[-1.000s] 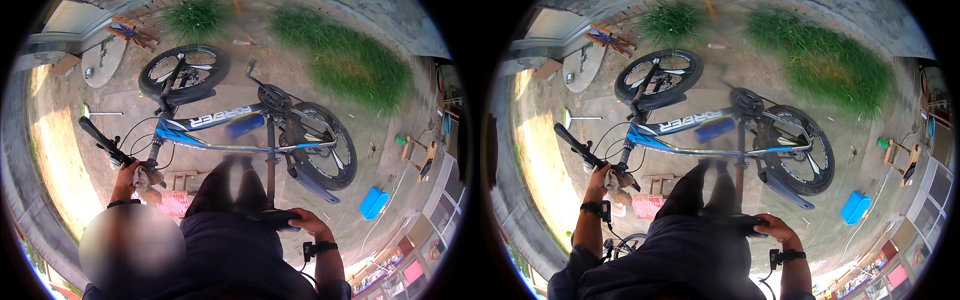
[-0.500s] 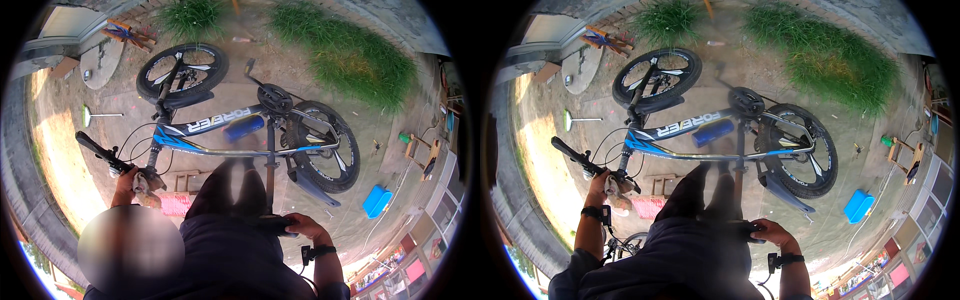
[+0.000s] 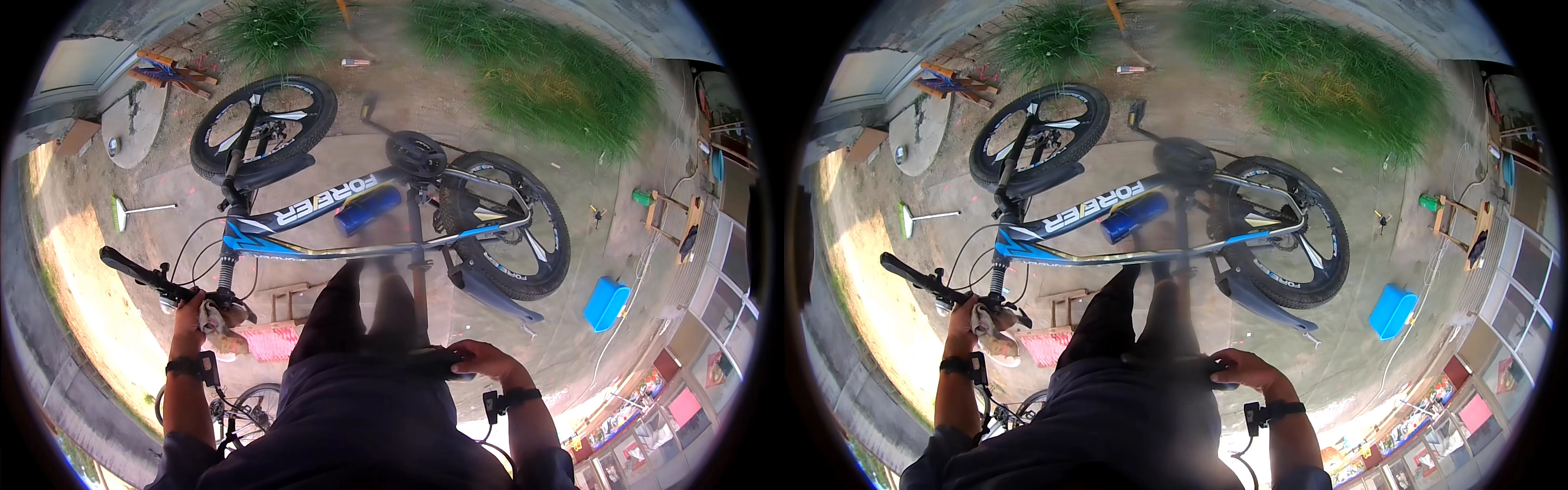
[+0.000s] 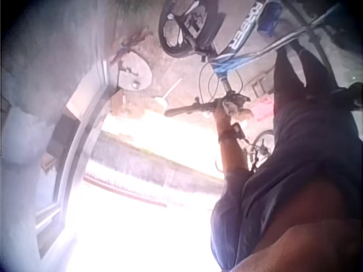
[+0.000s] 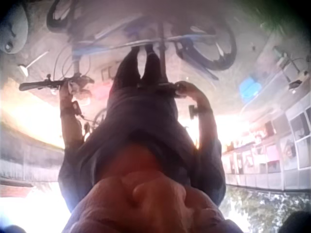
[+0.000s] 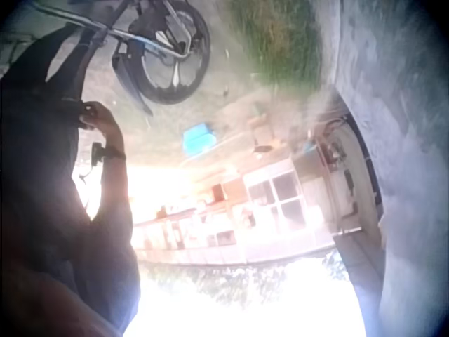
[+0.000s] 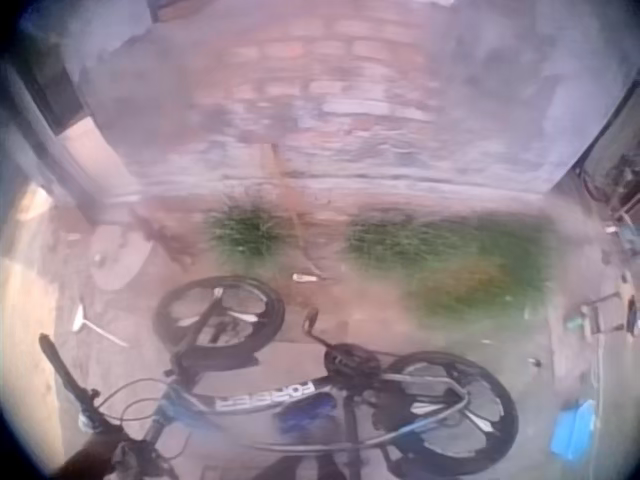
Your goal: The person wipes down parts of a bicycle including the handlebars, frame, and seat using a cloth.
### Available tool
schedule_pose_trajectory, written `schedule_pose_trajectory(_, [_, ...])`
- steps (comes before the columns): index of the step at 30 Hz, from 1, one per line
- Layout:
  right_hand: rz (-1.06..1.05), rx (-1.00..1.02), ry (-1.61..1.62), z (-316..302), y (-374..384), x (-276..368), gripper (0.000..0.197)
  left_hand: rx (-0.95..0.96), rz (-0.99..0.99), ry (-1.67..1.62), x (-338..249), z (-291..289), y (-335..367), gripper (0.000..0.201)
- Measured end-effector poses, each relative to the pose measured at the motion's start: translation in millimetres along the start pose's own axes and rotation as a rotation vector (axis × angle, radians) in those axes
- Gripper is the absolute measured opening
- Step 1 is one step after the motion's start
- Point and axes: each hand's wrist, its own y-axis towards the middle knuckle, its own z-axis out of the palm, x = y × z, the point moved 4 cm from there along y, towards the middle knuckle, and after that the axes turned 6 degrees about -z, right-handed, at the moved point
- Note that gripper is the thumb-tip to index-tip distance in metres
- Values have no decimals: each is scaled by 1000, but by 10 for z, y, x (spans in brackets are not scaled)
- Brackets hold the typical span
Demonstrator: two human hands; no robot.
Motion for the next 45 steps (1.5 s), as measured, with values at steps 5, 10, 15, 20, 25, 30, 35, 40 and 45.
schedule_pose_trajectory(5, [36, 17, -27, 3, -21, 52, 61, 2, -20, -12, -7, -4, 17, 17])
schedule_pose_trajectory(10, [33, 8, -15, -4, -22, 23, 59, 22, -19, -25, -20, -29, 15, 18])
schedule_pose_trajectory(15, [-4, -10, -41, -2, -50, 35, 56, 27, 0, 5, -77, 24, -80, 17])
schedule_pose_trajectory(20, [-15, -53, -73, -7, -130, 71, 52, 32, 39, 30, -113, 61, -158, 15])
schedule_pose_trajectory(25, [-147, -125, -25, -57, -214, 82, 51, 70, 123, 76, -165, 117, -260, 13])
schedule_pose_trajectory(30, [-240, -231, -74, -45, -372, 218, 53, 159, 184, 56, -271, 328, -549, 16])
schedule_pose_trajectory(35, [-334, -395, -93, -65, -512, 230, 51, 199, 246, 83, -364, 438, -784, 20])
schedule_pose_trajectory(40, [-479, -500, -41, -56, -563, 169, 48, 234, 293, 119, -418, 512, -950, 22])
schedule_pose_trajectory(45, [-598, -601, -10, -72, -586, 106, 48, 245, 347, 117, -433, 526, -978, 23])
